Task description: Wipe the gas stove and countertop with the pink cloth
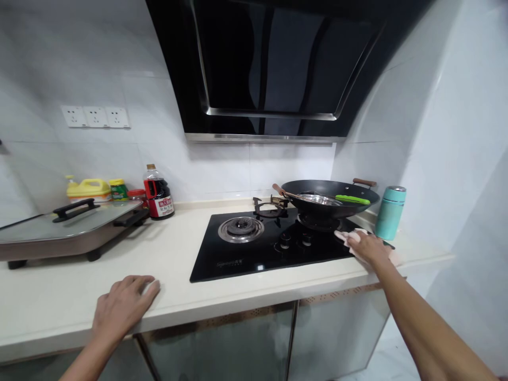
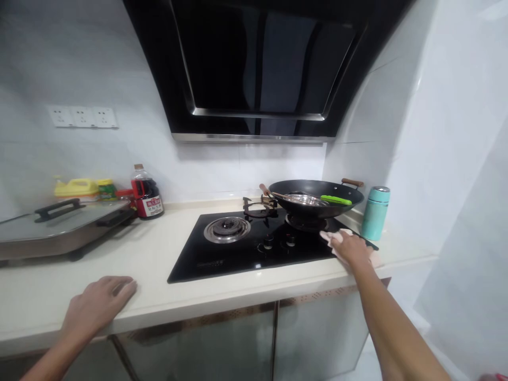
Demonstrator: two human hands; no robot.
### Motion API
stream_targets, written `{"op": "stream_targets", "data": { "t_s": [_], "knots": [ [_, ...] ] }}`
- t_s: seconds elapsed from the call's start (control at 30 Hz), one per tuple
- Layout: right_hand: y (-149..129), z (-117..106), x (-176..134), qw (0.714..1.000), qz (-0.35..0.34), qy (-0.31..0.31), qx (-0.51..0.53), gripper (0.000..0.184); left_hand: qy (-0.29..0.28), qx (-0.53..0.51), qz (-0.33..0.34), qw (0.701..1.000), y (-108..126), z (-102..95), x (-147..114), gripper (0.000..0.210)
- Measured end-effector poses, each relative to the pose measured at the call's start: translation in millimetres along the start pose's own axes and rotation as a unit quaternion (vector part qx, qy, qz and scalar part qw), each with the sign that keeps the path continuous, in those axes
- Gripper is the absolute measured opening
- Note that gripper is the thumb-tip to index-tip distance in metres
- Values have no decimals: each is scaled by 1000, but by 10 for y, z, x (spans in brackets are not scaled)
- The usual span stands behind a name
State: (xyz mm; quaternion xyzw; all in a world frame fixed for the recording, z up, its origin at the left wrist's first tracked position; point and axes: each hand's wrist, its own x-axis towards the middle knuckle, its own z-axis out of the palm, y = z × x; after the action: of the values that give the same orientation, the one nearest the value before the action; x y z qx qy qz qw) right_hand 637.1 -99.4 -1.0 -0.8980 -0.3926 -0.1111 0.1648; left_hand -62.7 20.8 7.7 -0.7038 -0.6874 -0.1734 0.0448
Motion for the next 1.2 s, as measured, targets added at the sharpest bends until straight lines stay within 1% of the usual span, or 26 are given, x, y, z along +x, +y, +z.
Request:
{"op": "stream_targets", "data": {
  "t_s": [0.1, 0.2, 0.27, 0.33, 0.37, 0.43, 0.5, 0.53, 0.6, 0.63, 0.67, 0.7, 0.77, 0.83, 0.87, 0.93, 1.0, 1.03, 1.07, 1.13, 1.2],
  "knots": [
    [-253, -29, -272, 999, -46, -26, 12, 61, -3, 3, 4, 1000, 53, -37, -34, 52],
    [-595, -73, -678, 989, -133, -45, 38, 51, -4, 1, 7, 1000, 80, -58, -45, 54],
    [-931, -90, -992, 976, -204, -49, 61, 47, -3, -2, 7, 1000, 76, -54, -38, 54],
    [-1371, -104, -1323, 960, -261, -48, 85, 45, 0, -5, 10, 1000, 59, -39, -22, 54],
    [-1623, -114, -1492, 951, -288, -46, 102, 41, 2, -6, 12, 1000, 48, -28, -12, 54],
    [-2154, -141, -1830, 916, -353, -56, 183, 35, 5, -7, 13, 1000, 25, -7, 11, 54],
    [-2649, -172, -2149, 875, -415, -67, 239, 38, 6, -6, 7, 1000, 3, 10, 31, 54],
    [-2852, -186, -2289, 856, -448, -69, 248, 45, 5, -6, 3, 1000, -8, 16, 39, 54],
    [-3121, -205, -2494, 836, -487, -60, 246, 56, 1, -5, -1, 1000, -31, 22, 51, 53],
    [-3173, -209, -2545, 832, -495, -57, 241, 58, -2, -5, -1, 1000, -43, 23, 55, 53],
    [-3168, -208, -2557, 832, -497, -55, 239, 60, -8, -4, -3, 1000, -54, 23, 59, 53],
    [-3105, -202, -2528, 833, -495, -56, 239, 60, -13, -1, -5, 1000, -64, 22, 62, 53],
    [-2822, -175, -2359, 840, -478, -62, 249, 59, -22, 9, -14, 1000, -76, 18, 67, 55],
    [-2371, -128, -2084, 864, -433, -55, 252, 54, -28, 18, -23, 999, -74, 13, 70, 56],
    [-2101, -99, -1927, 883, -400, -44, 241, 48, -30, 21, -25, 999, -68, 10, 70, 56],
    [-1517, -38, -1613, 928, -323, -1, 187, 40, -33, 21, -25, 999, -53, 4, 68, 56],
    [-937, 10, -1333, 960, -250, 36, 123, 37, -30, 17, -24, 999, -38, 1, 64, 55],
    [-672, 23, -1211, 973, -207, 42, 96, 35, -30, 15, -24, 999, -32, 1, 64, 55],
    [-433, 26, -1098, 980, -176, 36, 83, 33, -30, 13, -24, 999, -29, 3, 65, 54],
    [-55, -1, -886, 985, -142, 9, 94, 32, -29, 11, -23, 999, -28, 11, 72, 54],
    [179, -66, -666, 986, -118, 1, 117, 35, -29, 10, -19, 999, -34, 21, 81, 54]
  ]
}}
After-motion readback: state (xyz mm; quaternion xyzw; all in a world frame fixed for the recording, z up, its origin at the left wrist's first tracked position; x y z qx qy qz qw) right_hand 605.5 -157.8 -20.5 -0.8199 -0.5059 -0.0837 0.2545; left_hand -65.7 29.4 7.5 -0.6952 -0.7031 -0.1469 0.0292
